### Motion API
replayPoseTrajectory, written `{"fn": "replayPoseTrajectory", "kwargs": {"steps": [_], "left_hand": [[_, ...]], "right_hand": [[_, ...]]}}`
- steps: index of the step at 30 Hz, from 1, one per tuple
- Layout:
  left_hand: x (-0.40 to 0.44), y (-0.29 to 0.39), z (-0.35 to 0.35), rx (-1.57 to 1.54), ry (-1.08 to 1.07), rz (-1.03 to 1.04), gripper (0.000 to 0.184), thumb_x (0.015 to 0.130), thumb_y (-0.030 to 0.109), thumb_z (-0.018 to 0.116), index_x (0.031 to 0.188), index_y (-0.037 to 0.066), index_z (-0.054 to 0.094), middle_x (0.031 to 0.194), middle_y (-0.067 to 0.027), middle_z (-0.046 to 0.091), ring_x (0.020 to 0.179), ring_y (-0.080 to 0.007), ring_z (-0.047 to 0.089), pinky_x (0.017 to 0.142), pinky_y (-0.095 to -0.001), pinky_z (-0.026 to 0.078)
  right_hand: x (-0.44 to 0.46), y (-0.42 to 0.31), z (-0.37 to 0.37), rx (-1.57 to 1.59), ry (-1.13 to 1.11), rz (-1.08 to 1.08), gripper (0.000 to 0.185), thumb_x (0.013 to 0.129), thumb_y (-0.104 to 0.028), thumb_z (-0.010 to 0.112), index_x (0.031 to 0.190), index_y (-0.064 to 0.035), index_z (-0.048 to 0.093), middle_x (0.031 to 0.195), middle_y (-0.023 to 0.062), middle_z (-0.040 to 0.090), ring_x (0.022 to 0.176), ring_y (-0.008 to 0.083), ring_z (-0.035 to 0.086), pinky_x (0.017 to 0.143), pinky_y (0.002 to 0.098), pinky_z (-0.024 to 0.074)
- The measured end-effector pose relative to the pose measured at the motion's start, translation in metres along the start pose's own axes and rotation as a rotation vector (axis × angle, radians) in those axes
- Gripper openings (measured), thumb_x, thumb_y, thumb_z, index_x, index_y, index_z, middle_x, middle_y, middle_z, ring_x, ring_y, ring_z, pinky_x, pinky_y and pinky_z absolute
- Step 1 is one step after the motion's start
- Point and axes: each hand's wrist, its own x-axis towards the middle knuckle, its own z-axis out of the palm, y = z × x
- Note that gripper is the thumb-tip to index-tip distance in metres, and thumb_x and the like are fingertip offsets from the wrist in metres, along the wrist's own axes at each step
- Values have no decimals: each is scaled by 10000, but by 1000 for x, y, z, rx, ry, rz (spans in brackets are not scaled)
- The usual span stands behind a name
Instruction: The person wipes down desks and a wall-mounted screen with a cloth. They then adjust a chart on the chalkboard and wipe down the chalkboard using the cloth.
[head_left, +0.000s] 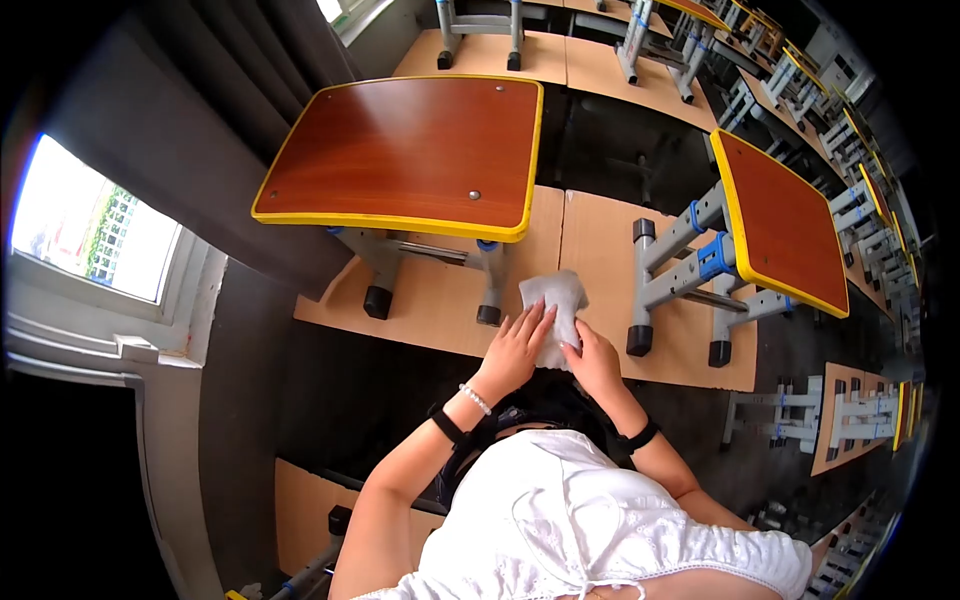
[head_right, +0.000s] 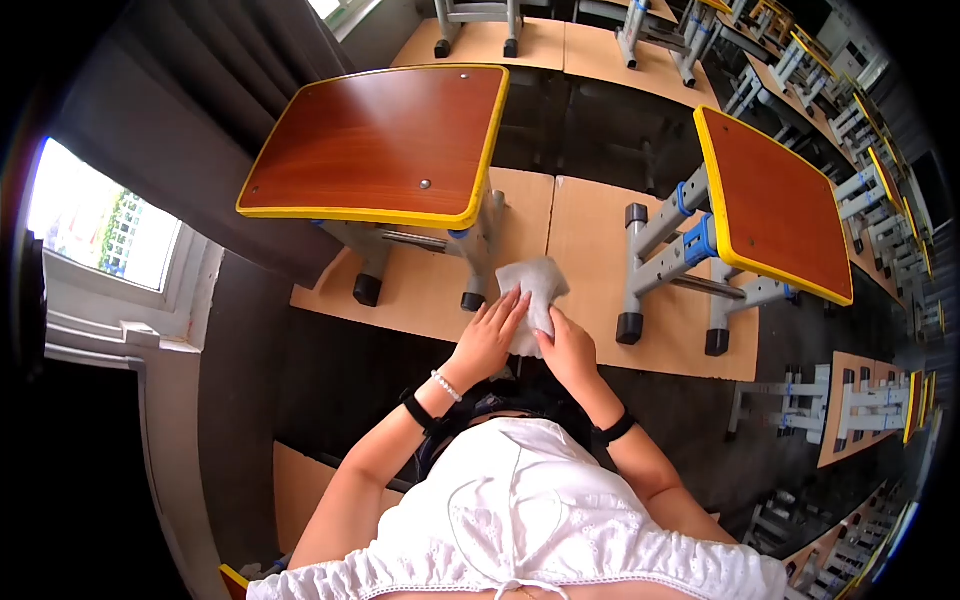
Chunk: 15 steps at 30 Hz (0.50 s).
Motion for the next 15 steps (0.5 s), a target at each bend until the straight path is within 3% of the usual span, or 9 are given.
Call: {"fn": "replayPoseTrajectory", "kwargs": {"steps": [2, 3, 4, 5, 7, 11, 15], "left_hand": [[6, -16, 29, 23, -48, 2, 739, 741, 25, 562, 1421, 88, 280, 1427, -153, 363, 1273, -317, 416, 1001, -454, 387], [5, -31, 55, 31, -95, -13, 704, 754, 34, 553, 1410, 91, 303, 1424, -149, 372, 1276, -314, 414, 1000, -450, 390], [1, -44, 77, 43, -141, -34, 671, 767, 43, 544, 1398, 94, 326, 1421, -145, 380, 1278, -310, 413, 999, -445, 393], [-4, -53, 95, 11, -370, -133, 590, 797, 75, 529, 1367, 104, 377, 1412, -130, 403, 1288, -298, 407, 998, -426, 401], [-22, -67, 127, 63, -426, -71, 585, 798, 80, 535, 1363, 102, 385, 1412, -122, 405, 1288, -290, 410, 1000, -414, 404], [-37, -72, 122, -28, -564, -20, 602, 795, 91, 555, 1371, 101, 381, 1424, -108, 396, 1296, -270, 403, 1006, -404, 404], [-57, -80, 101, -94, -564, -46, 619, 779, 77, 554, 1374, 134, 393, 1428, -75, 402, 1308, -244, 394, 1014, -405, 392]], "right_hand": [[1, 18, 11, -96, 121, -95, 598, 755, -207, 701, 1257, 10, 457, 1122, 232, 581, 1011, 357, 580, 821, 407, 487], [3, 24, 15, -157, 72, -76, 760, 731, -216, 725, 1354, 11, 354, 1345, 220, 420, 1166, 359, 487, 938, 398, 439], [4, 34, 24, -218, 18, -92, 782, 726, -220, 731, 1369, -9, 338, 1378, 214, 380, 1201, 371, 450, 963, 401, 420], [6, 49, 35, -277, -37, -109, 806, 721, -224, 736, 1384, -29, 323, 1410, 209, 339, 1237, 383, 413, 989, 404, 400], [12, 80, 63, -298, -174, -144, 849, 703, -265, 750, 1400, -55, 313, 1490, 189, 207, 1308, 398, 328, 1042, 451, 343], [13, 103, 91, -432, -404, -231, 860, 693, -299, 747, 1399, -61, 317, 1492, 185, 208, 1346, 359, 280, 1066, 492, 300], [3, 93, 106, -462, -420, -298, 878, 678, -319, 756, 1394, -57, 321, 1491, 184, 213, 1341, 370, 279, 1076, 482, 284]]}}
